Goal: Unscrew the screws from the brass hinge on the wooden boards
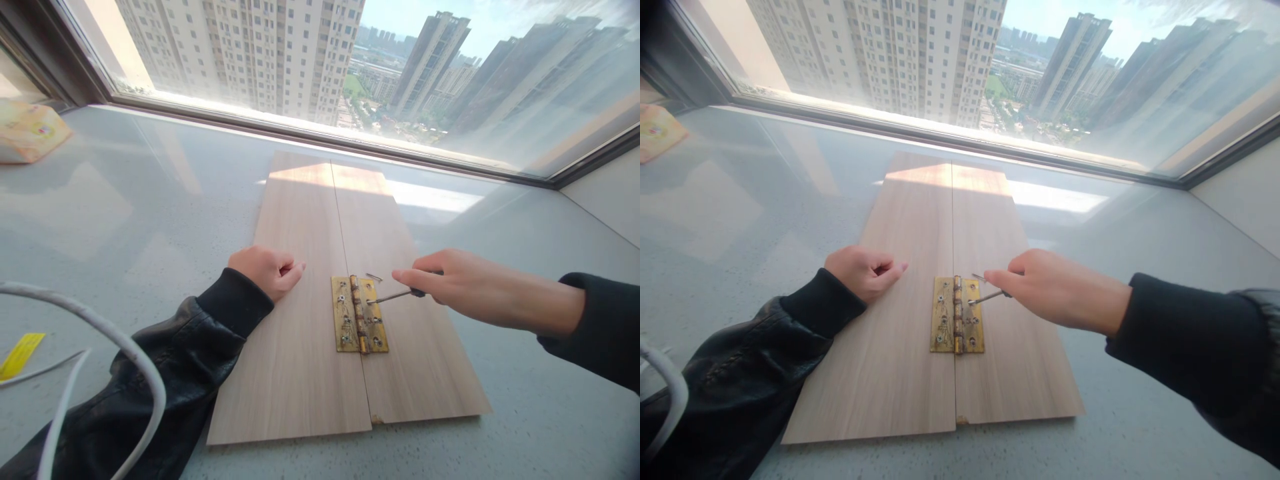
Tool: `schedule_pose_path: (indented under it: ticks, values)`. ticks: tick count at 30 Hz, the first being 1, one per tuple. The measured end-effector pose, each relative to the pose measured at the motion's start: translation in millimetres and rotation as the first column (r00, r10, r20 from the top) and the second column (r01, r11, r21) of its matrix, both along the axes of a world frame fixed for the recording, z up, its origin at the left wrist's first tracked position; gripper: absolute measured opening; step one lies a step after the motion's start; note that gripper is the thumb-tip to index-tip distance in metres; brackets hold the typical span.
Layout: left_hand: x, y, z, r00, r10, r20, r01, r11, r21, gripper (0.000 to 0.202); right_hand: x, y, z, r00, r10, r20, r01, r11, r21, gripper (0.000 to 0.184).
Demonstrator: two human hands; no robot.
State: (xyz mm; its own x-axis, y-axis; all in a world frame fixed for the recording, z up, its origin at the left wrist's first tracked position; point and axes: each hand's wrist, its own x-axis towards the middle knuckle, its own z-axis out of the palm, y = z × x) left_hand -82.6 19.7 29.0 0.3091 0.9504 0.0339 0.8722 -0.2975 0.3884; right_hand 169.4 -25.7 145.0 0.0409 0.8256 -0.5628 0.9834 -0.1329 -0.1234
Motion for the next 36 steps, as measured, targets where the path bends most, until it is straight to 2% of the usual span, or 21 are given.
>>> schedule_pose_path:
  ticks: [3,5,6,8,10,13,14,16,17,18,19,20,21,23,25,26,27,29,31,33,36]
  values:
    - [-0.4,-0.2,-0.1,1.000,0.002,-0.005,-0.002,1.000,-0.007,0.047,5.1,4.1,-1.2,0.991,-0.125,0.050,0.131,0.980,-0.152,0.062]
    - [-0.2,-0.2,0.3,1.000,0.004,-0.008,-0.004,1.000,-0.007,0.047,4.5,4.1,-1.1,0.989,-0.130,0.072,0.142,0.971,-0.190,0.060]
    - [-0.1,-0.1,0.4,1.000,0.004,-0.007,-0.004,1.000,-0.007,0.046,3.3,3.4,-1.0,0.993,-0.091,0.082,0.104,0.979,-0.174,0.058]
    - [0.4,0.1,0.6,1.000,0.005,-0.003,-0.006,1.000,-0.008,0.046,0.6,0.8,-0.8,0.989,0.063,0.130,-0.051,0.994,-0.094,0.054]
    - [0.8,0.2,0.5,1.000,0.006,-0.001,-0.006,1.000,-0.009,0.046,0.0,-2.6,-1.1,0.942,0.258,0.215,-0.264,0.964,0.003,0.052]
    - [0.7,0.2,0.3,1.000,0.006,-0.003,-0.006,1.000,-0.012,0.046,5.9,-6.5,-1.6,0.791,0.514,0.331,-0.562,0.824,0.064,0.052]
    - [0.5,0.1,0.4,1.000,0.007,-0.004,-0.007,1.000,-0.013,0.047,9.4,-7.1,-1.6,0.721,0.596,0.353,-0.658,0.749,0.078,0.051]
    - [-0.1,-0.1,0.5,1.000,0.007,-0.006,-0.008,1.000,-0.014,0.047,16.4,-7.5,-1.4,0.545,0.745,0.384,-0.829,0.547,0.116,0.046]
    - [-0.4,-0.2,0.6,1.000,0.007,-0.006,-0.007,1.000,-0.015,0.047,19.2,-7.6,-1.1,0.455,0.797,0.396,-0.888,0.437,0.141,0.042]
    - [-0.6,-0.2,0.7,1.000,0.007,-0.006,-0.007,1.000,-0.014,0.047,21.1,-8.0,-0.8,0.389,0.826,0.408,-0.921,0.352,0.166,0.039]
    - [-0.8,-0.2,0.8,1.000,0.006,-0.006,-0.006,1.000,-0.015,0.047,21.8,-8.6,-0.4,0.365,0.834,0.414,-0.930,0.315,0.188,0.035]
    - [-0.8,-0.2,1.0,1.000,0.006,-0.006,-0.006,1.000,-0.015,0.047,21.1,-9.6,0.0,0.392,0.822,0.413,-0.920,0.333,0.208,0.033]
    - [-0.7,-0.2,1.2,1.000,0.006,-0.007,-0.006,1.000,-0.017,0.047,19.2,-10.7,0.3,0.459,0.794,0.400,-0.889,0.401,0.223,0.032]
    - [-0.1,-0.1,1.9,1.000,0.008,-0.013,-0.008,1.000,-0.017,0.047,12.4,-12.3,0.9,0.661,0.663,0.352,-0.747,0.628,0.219,0.036]
    - [0.7,-0.2,2.8,1.000,0.008,-0.023,-0.009,1.000,-0.026,0.046,4.4,-11.0,1.6,0.837,0.451,0.308,-0.515,0.840,0.171,0.046]
    - [1.0,-0.3,3.2,1.000,0.009,-0.026,-0.009,0.999,-0.031,0.046,0.9,-9.0,2.0,0.894,0.346,0.285,-0.393,0.910,0.129,0.051]
    - [1.1,-0.5,3.4,1.000,0.009,-0.027,-0.010,0.999,-0.034,0.046,-1.8,-6.2,2.4,0.932,0.255,0.257,-0.283,0.956,0.079,0.056]
    - [1.1,-0.9,3.4,1.000,0.012,-0.022,-0.013,0.999,-0.035,0.046,-4.9,-0.3,3.4,0.964,0.146,0.223,-0.150,0.989,-0.002,0.062]
    - [0.7,-1.0,2.6,1.000,0.015,-0.014,-0.015,1.000,-0.026,0.046,-5.3,3.7,4.4,0.960,0.140,0.244,-0.140,0.990,-0.019,0.061]
    - [0.4,-0.7,1.2,1.000,0.015,-0.010,-0.016,1.000,-0.023,0.046,-4.1,3.9,4.7,0.933,0.218,0.286,-0.229,0.973,0.007,0.056]
    - [0.4,-0.1,-0.4,1.000,0.012,-0.007,-0.013,1.000,-0.019,0.046,1.0,-1.7,3.1,0.879,0.388,0.276,-0.411,0.911,0.030,0.054]
